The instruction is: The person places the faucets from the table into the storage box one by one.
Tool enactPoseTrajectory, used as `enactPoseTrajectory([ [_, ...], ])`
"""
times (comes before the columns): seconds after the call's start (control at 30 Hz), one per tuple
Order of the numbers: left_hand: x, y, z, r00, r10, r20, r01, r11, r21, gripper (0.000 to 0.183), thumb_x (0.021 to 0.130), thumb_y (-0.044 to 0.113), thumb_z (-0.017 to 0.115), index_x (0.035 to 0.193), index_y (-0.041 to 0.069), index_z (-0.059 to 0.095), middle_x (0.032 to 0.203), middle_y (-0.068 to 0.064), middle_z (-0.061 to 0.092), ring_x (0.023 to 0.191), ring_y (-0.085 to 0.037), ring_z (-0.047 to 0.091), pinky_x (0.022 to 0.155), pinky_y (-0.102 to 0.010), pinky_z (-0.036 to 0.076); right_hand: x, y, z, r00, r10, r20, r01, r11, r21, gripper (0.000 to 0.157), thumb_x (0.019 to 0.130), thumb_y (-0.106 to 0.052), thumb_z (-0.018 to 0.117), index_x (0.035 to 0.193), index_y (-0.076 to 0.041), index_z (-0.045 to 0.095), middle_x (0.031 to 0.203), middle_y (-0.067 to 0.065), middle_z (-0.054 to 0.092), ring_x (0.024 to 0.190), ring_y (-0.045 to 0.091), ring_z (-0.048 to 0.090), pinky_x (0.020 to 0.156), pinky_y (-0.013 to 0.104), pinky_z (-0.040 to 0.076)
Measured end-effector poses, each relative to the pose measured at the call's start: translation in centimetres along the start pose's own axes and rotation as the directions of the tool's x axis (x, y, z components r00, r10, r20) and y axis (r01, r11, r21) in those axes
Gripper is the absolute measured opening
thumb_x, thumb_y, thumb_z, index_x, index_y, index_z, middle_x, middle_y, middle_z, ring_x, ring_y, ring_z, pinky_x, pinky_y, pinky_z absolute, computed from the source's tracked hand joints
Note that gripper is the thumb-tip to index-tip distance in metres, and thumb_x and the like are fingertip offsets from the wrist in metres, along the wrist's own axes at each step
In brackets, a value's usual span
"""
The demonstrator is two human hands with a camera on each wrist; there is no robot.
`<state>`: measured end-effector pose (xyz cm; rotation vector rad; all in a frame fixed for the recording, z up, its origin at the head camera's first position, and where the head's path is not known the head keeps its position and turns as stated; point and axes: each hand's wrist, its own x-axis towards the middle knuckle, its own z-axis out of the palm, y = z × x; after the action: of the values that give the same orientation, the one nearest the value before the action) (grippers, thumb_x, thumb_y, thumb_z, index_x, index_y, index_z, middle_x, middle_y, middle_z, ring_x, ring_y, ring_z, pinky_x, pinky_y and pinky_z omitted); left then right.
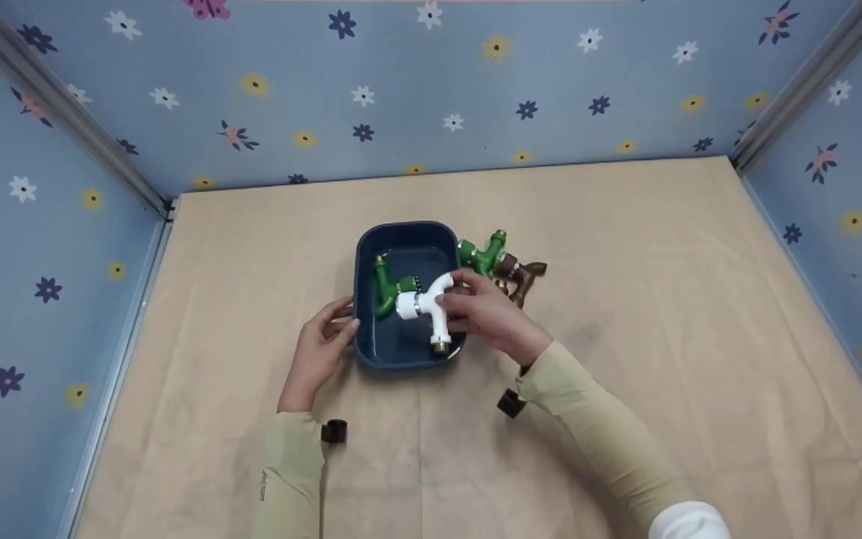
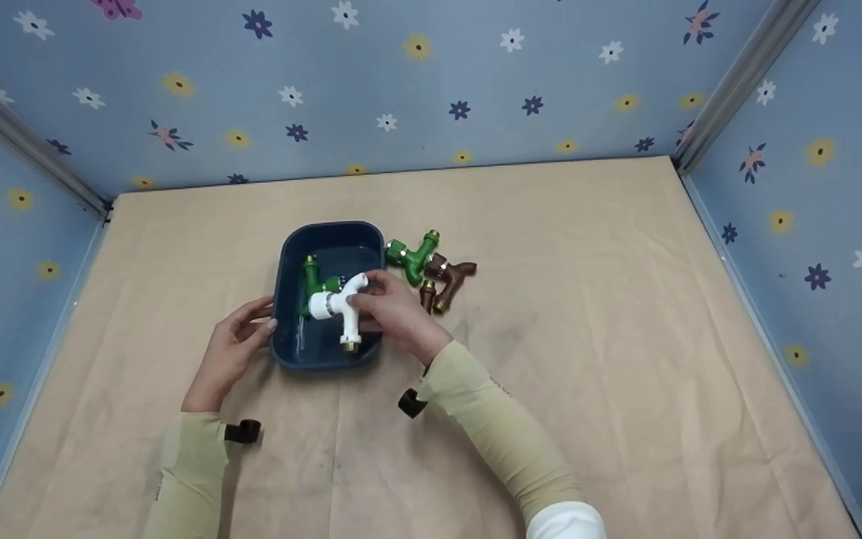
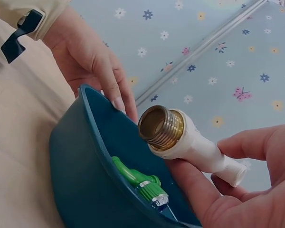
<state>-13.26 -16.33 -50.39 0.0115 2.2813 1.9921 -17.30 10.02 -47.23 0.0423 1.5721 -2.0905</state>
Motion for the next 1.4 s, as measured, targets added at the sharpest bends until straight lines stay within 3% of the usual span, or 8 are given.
enactPoseTrajectory([
  [0.1, 0.0, -0.1, 0.0, 1.000, -0.001, 0.009, 0.001, 1.000, -0.010, 0.046, 0.095, 0.002, 0.057, 0.139, -0.005, 0.044, 0.127, -0.028, 0.051, 0.109, -0.043, 0.055, 0.075, -0.027, 0.053, 0.4, 0.0, 0.5, 1.000, 0.013, -0.020, -0.013, 1.000, -0.004, 0.032, 0.092, 0.003, 0.056, 0.121, -0.001, 0.044, 0.107, 0.014, 0.061, 0.087, 0.020, 0.063, 0.077, 0.040, 0.054],
  [0.3, 0.0, -0.1, -0.1, 1.000, -0.005, 0.011, 0.005, 1.000, -0.014, 0.045, 0.095, 0.003, 0.057, 0.138, -0.005, 0.044, 0.128, -0.029, 0.050, 0.109, -0.044, 0.055, 0.076, -0.033, 0.054, 1.2, 0.1, 1.0, 0.998, 0.031, -0.057, -0.032, 0.999, -0.015, 0.036, 0.092, 0.004, 0.057, 0.125, 0.000, 0.042, 0.110, 0.014, 0.059, 0.087, 0.021, 0.063, 0.077, 0.039, 0.055],
  [0.63, 0.0, -0.2, -0.2, 1.000, -0.004, 0.007, 0.004, 1.000, -0.031, 0.045, 0.095, 0.002, 0.057, 0.138, -0.005, 0.046, 0.126, -0.030, 0.051, 0.108, -0.044, 0.055, 0.073, -0.027, 0.053, 1.8, 0.3, 1.4, 0.999, 0.026, -0.019, -0.027, 0.998, -0.048, 0.028, 0.093, 0.003, 0.055, 0.120, 0.001, 0.048, 0.106, 0.015, 0.061, 0.094, 0.028, 0.063, 0.078, 0.040, 0.054],
  [0.83, 0.0, -0.2, -0.2, 1.000, 0.007, 0.007, -0.007, 0.999, -0.036, 0.045, 0.095, 0.002, 0.057, 0.137, -0.007, 0.045, 0.127, -0.032, 0.049, 0.108, -0.045, 0.054, 0.073, -0.024, 0.053, 2.1, 0.7, 2.0, 0.999, 0.043, -0.016, -0.044, 0.997, -0.064, 0.030, 0.092, 0.002, 0.057, 0.120, 0.000, 0.048, 0.104, 0.012, 0.061, 0.089, 0.023, 0.063, 0.078, 0.040, 0.054],
  [1.1, 1.0, -3.1, -0.3, 0.999, 0.041, -0.025, -0.042, 0.999, -0.026, 0.045, 0.094, 0.004, 0.060, 0.137, 0.000, 0.049, 0.125, -0.027, 0.053, 0.104, -0.039, 0.058, 0.074, -0.024, 0.052, 2.8, 1.7, 2.3, 0.999, 0.042, -0.002, -0.042, 0.991, -0.129, 0.032, 0.092, 0.003, 0.057, 0.122, 0.001, 0.047, 0.100, 0.012, 0.060, 0.085, 0.023, 0.064, 0.074, 0.041, 0.055],
  [1.4, 1.0, -3.1, -0.2, 0.998, 0.051, -0.029, -0.052, 0.998, -0.021, 0.044, 0.094, 0.004, 0.060, 0.136, -0.001, 0.049, 0.125, -0.026, 0.054, 0.103, -0.035, 0.060, 0.075, -0.025, 0.052, 3.1, 2.2, 3.0, 0.998, 0.069, -0.008, -0.070, 0.980, -0.187, 0.030, 0.091, 0.005, 0.058, 0.118, 0.001, 0.047, 0.094, 0.011, 0.058, 0.079, 0.021, 0.063, 0.070, 0.039, 0.056],
])
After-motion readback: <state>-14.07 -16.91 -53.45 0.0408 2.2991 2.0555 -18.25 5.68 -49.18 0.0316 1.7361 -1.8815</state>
